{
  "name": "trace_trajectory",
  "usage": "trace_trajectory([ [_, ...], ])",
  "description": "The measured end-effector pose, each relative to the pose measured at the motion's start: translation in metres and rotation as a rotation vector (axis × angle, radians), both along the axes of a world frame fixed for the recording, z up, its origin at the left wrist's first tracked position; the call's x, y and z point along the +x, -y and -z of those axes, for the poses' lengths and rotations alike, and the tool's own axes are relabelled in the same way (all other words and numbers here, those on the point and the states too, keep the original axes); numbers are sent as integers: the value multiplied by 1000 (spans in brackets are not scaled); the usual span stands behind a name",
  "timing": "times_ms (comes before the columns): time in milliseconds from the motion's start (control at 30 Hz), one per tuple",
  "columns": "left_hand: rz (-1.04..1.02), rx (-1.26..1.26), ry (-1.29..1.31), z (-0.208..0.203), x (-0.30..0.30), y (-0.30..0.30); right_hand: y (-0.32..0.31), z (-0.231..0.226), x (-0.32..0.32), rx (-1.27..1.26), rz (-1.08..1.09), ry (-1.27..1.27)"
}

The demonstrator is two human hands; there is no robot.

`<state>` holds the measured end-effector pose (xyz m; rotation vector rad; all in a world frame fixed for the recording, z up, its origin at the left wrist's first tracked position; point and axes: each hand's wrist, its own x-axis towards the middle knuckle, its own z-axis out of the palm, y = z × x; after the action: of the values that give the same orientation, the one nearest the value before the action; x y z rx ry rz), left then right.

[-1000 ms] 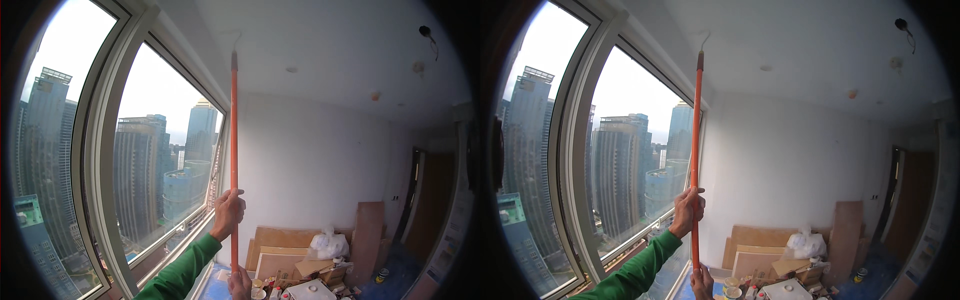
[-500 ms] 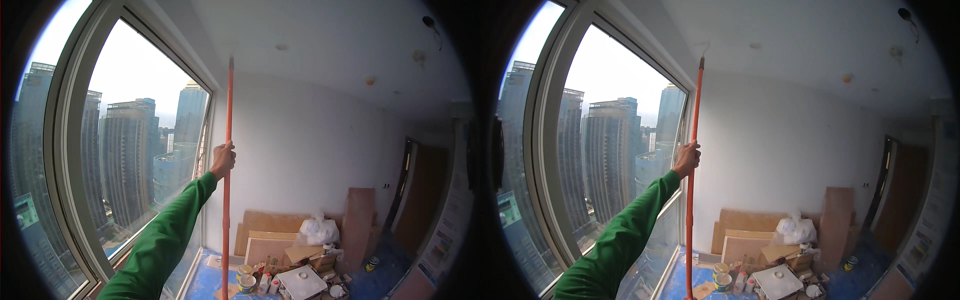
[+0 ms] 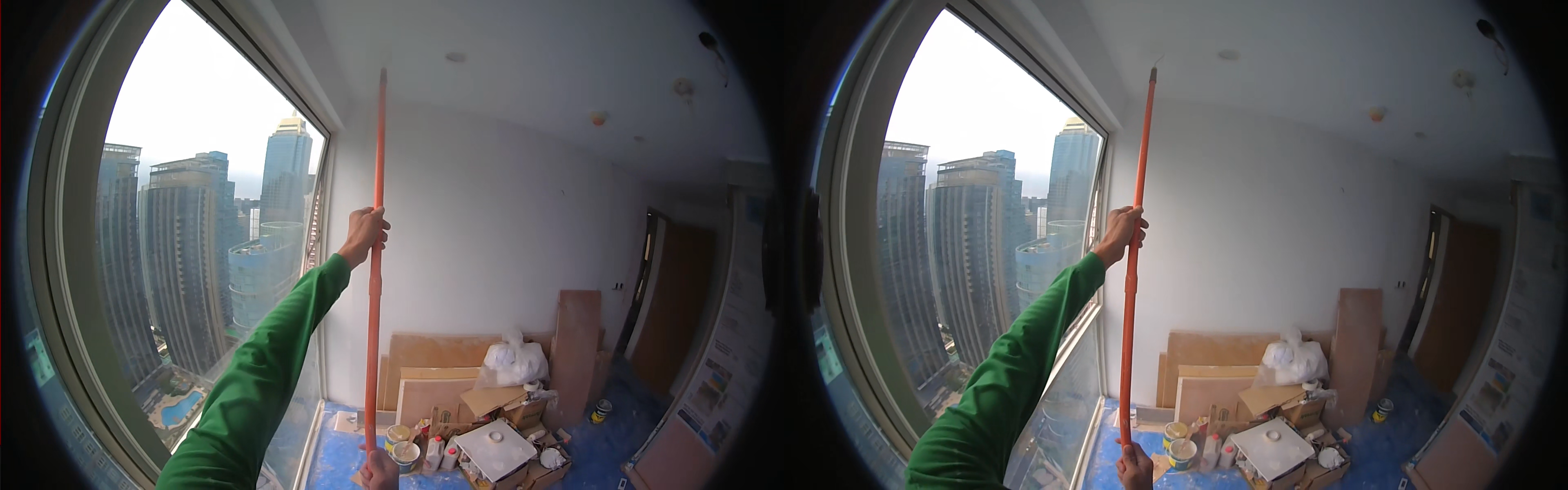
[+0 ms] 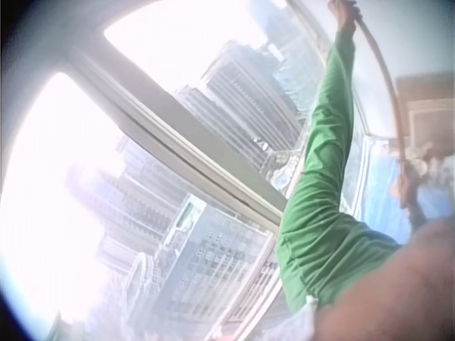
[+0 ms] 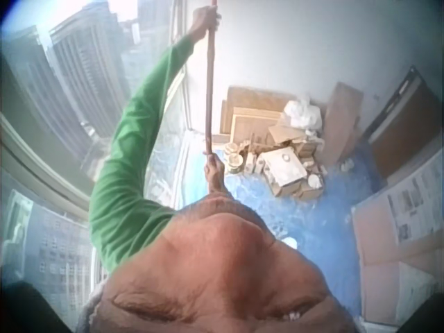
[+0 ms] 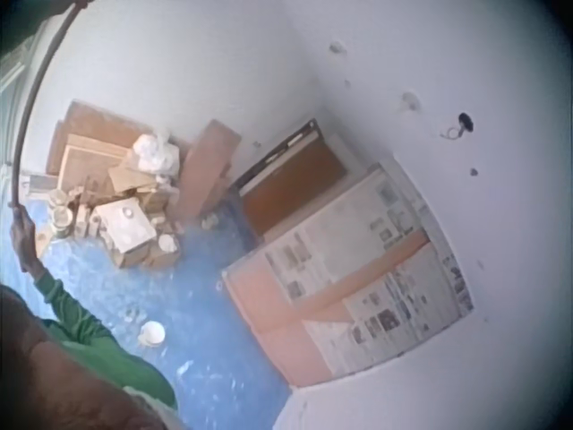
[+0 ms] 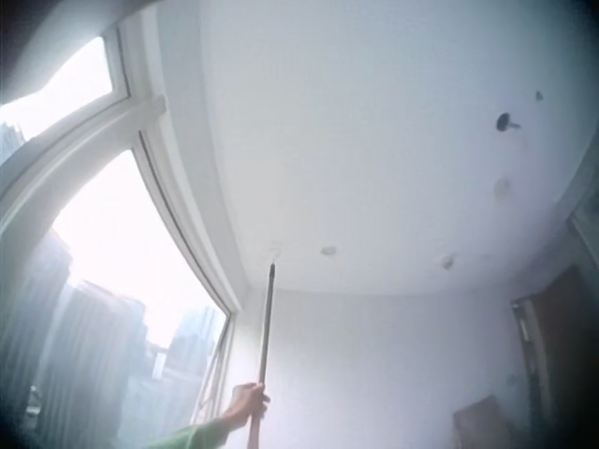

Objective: The person uses a paint roller on an extension pole to apply white paint to the ceiling. They dip the roller into a paint bucket on the floor and move around the room to cover different sections of the ceiling.

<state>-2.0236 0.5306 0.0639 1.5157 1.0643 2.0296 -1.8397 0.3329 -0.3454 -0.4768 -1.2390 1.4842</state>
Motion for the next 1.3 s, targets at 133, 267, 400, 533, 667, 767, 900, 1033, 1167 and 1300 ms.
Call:
trace_trajectory([
  [133,-13,-22,-27,-4,-3,18,8,-22,-5,-125,-60,58],
  [267,-35,3,-40,-11,-16,19,15,-33,-25,-115,-100,31],
  [400,-73,23,-56,-24,-34,12,14,-52,-43,-88,-133,14],
  [533,-75,16,-44,-35,-42,11,13,-58,-53,-58,-101,30],
  [667,-72,36,-47,-34,-40,23,22,-35,-57,-80,-71,47],
  [767,-79,84,-33,-43,-34,40,32,-8,-55,-52,-36,61],
  [900,-104,79,-75,-48,-19,65,43,24,-51,6,67,129],
  [1033,-123,96,-97,-49,-12,86,46,69,-43,242,228,153],
  [1167,-131,134,-90,-53,8,118,51,122,-28,158,175,333],
  [1300,-159,218,-97,-54,26,154,64,141,-6,149,117,384],
])
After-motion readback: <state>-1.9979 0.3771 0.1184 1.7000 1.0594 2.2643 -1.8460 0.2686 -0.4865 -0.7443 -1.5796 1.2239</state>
